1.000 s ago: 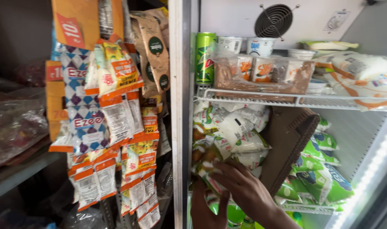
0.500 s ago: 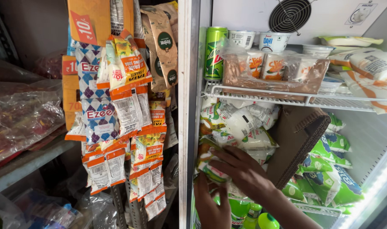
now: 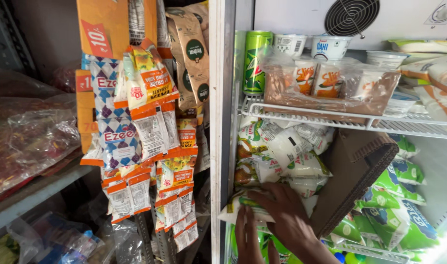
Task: The person organizes small packets in a yellow crate, then opens a refrigerator and places multiple packets of milk or yogurt onto the bottom shelf. The person repeatedly picks up packets from the crate and arranges them inside the fridge.
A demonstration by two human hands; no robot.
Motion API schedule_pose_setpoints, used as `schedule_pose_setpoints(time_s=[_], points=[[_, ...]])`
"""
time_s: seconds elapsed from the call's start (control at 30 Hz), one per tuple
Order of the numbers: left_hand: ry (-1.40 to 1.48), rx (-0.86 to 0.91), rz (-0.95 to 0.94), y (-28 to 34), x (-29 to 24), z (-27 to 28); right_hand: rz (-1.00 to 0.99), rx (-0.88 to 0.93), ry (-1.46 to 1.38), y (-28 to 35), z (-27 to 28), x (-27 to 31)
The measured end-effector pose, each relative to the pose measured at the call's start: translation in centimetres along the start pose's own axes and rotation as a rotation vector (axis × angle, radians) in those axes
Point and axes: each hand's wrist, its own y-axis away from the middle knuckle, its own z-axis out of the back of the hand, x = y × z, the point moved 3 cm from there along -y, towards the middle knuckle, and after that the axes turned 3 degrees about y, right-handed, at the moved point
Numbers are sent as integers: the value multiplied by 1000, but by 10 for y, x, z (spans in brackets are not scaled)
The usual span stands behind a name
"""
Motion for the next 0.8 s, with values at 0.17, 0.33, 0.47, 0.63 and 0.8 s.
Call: schedule_pose_setpoints(time_s=[0.17,0.33,0.47,0.63,0.8], points=[[40,199,106,-27,-26,14,-197,-141,41,16,-1,-7],[98,213,120,-39,-19,28,-230,-185,-16,15,-7,-10],[160,-51,208,-31,0,32,-220,-186,-51,23,-1,-13],[287,-88,455,-49,41,31,-264,-347,-84,36,14,-9],[408,17,453,-45,21,-27,-227,-586,-155,52,47,-2]])
